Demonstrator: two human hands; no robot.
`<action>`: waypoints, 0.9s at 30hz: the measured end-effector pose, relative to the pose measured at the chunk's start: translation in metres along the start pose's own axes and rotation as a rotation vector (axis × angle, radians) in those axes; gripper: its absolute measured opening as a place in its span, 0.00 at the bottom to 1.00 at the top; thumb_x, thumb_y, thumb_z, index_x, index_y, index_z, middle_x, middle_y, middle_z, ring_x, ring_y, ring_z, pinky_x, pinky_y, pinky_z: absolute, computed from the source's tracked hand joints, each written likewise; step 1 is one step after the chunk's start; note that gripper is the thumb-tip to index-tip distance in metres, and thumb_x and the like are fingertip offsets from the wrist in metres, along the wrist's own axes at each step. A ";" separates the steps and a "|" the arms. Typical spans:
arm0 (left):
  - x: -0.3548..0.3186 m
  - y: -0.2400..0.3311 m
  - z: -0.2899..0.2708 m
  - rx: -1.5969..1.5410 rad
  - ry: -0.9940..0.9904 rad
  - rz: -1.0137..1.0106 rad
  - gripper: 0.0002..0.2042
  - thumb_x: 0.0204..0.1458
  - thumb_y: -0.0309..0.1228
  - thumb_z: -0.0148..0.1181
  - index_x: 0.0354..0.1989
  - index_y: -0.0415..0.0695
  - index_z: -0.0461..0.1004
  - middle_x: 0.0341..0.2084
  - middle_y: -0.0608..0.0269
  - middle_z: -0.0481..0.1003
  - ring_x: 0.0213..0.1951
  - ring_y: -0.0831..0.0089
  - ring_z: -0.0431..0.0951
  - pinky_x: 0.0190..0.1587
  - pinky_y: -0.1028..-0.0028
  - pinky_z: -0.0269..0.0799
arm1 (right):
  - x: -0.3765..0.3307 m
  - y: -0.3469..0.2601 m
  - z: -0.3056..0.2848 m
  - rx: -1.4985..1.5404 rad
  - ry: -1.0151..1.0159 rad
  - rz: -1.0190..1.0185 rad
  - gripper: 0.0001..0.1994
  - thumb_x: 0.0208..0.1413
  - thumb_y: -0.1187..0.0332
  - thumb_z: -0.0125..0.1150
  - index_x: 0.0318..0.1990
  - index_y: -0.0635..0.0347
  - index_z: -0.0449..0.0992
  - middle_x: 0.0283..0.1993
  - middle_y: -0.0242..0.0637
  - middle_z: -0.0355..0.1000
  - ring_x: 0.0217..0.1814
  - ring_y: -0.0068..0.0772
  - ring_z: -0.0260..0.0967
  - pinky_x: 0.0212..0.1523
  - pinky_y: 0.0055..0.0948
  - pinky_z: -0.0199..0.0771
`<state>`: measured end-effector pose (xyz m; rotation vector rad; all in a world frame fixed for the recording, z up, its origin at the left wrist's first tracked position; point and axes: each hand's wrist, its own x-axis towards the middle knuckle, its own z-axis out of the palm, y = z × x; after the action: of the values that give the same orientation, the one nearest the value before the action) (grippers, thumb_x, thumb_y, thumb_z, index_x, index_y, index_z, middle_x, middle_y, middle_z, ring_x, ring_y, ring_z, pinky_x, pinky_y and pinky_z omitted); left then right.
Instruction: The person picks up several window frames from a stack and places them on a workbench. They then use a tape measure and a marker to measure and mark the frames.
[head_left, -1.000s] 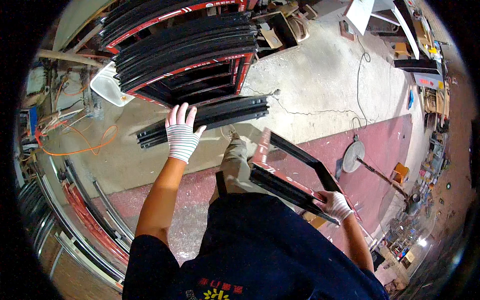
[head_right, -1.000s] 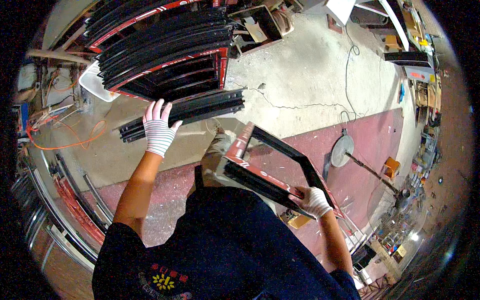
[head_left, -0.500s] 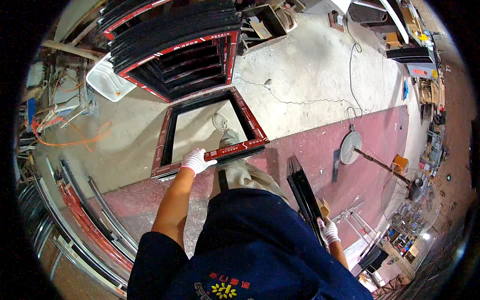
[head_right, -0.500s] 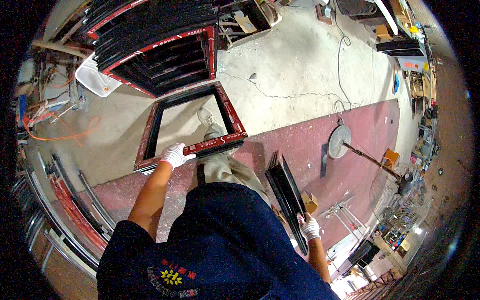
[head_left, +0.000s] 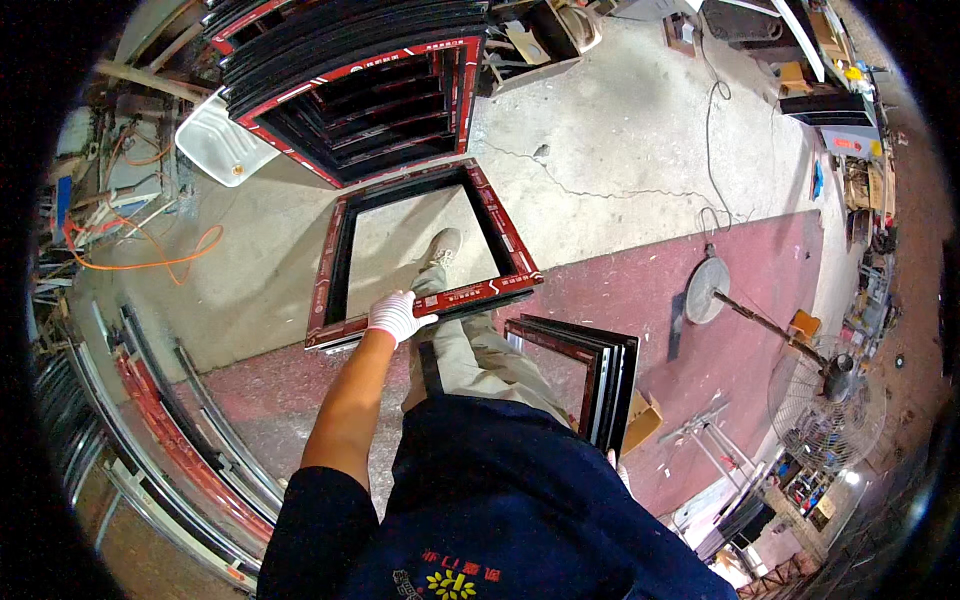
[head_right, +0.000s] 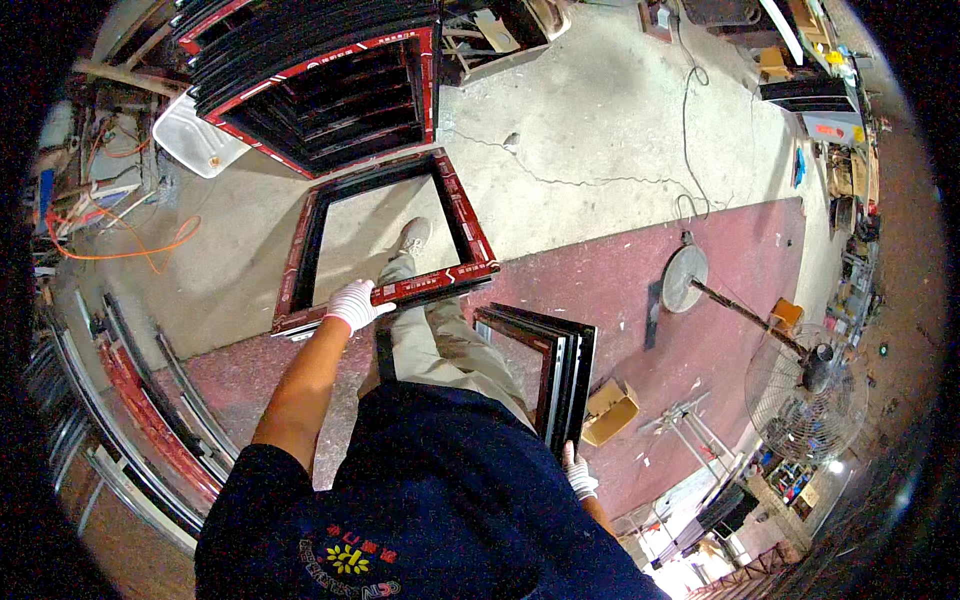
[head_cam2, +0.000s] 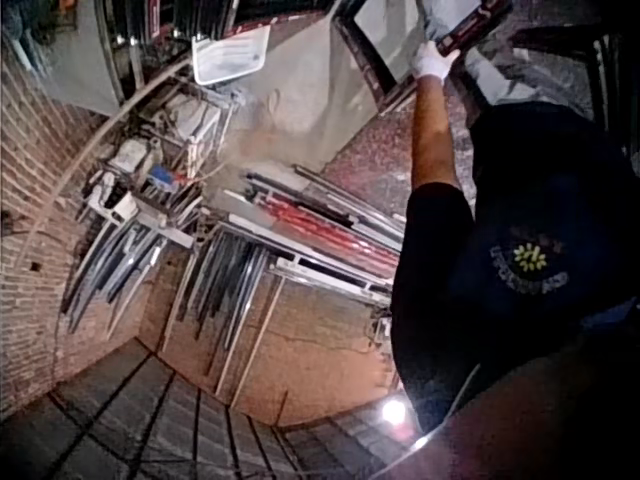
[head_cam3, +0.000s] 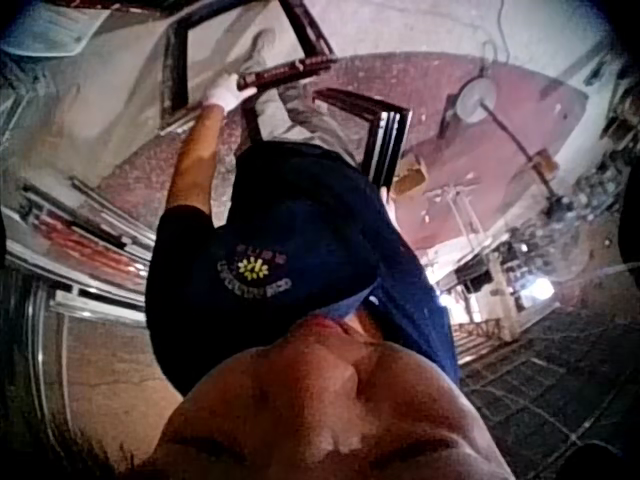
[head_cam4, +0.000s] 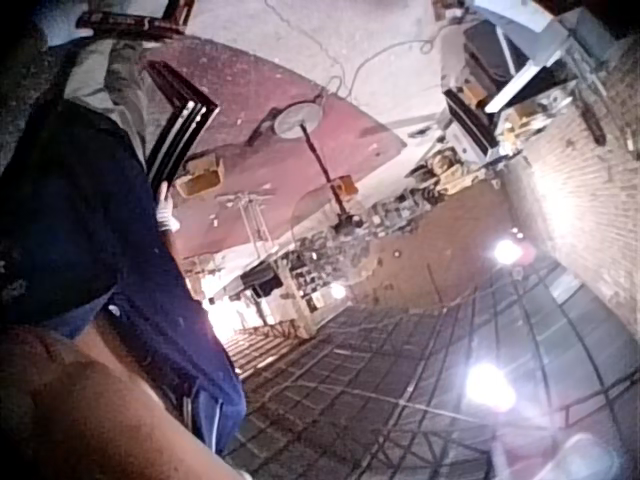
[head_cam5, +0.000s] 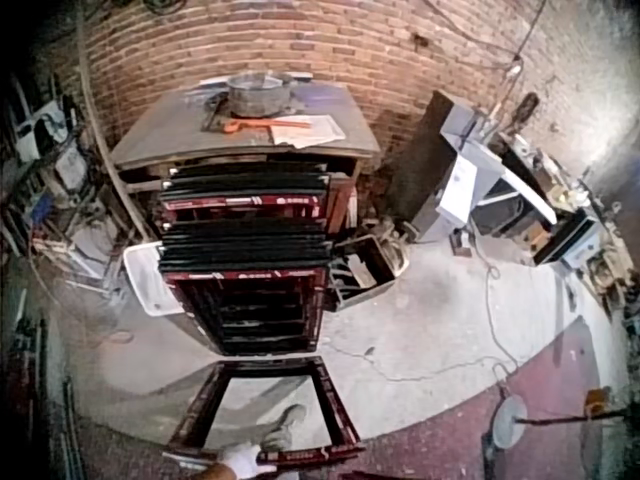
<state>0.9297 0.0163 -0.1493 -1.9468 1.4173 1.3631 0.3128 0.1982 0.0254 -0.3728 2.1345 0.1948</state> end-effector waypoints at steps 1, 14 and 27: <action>0.000 0.001 -0.001 0.010 -0.004 0.005 0.41 0.47 0.70 0.60 0.53 0.41 0.75 0.50 0.50 0.78 0.54 0.55 0.79 0.57 0.59 0.75 | -0.004 -0.001 0.005 0.002 0.005 0.028 0.40 0.65 0.33 0.47 0.54 0.70 0.76 0.42 0.44 0.77 0.44 0.38 0.69 0.51 0.38 0.70; -0.015 0.003 -0.015 -0.122 0.189 0.204 0.29 0.55 0.60 0.60 0.46 0.42 0.78 0.43 0.42 0.79 0.49 0.43 0.79 0.52 0.52 0.74 | -0.086 0.073 0.099 -0.007 0.242 -0.131 0.41 0.62 0.31 0.46 0.51 0.68 0.79 0.39 0.54 0.77 0.46 0.51 0.73 0.49 0.44 0.71; -0.018 0.079 -0.111 0.251 0.309 0.320 0.38 0.61 0.63 0.49 0.46 0.29 0.77 0.44 0.30 0.78 0.50 0.37 0.77 0.55 0.55 0.72 | -0.196 0.050 0.161 0.587 0.256 0.188 0.44 0.65 0.30 0.34 0.53 0.68 0.78 0.48 0.60 0.78 0.55 0.57 0.75 0.60 0.42 0.68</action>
<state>0.9135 -0.0912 -0.0644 -1.8784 2.0096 0.9673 0.5242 0.3270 0.0987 0.1554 2.3552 -0.3893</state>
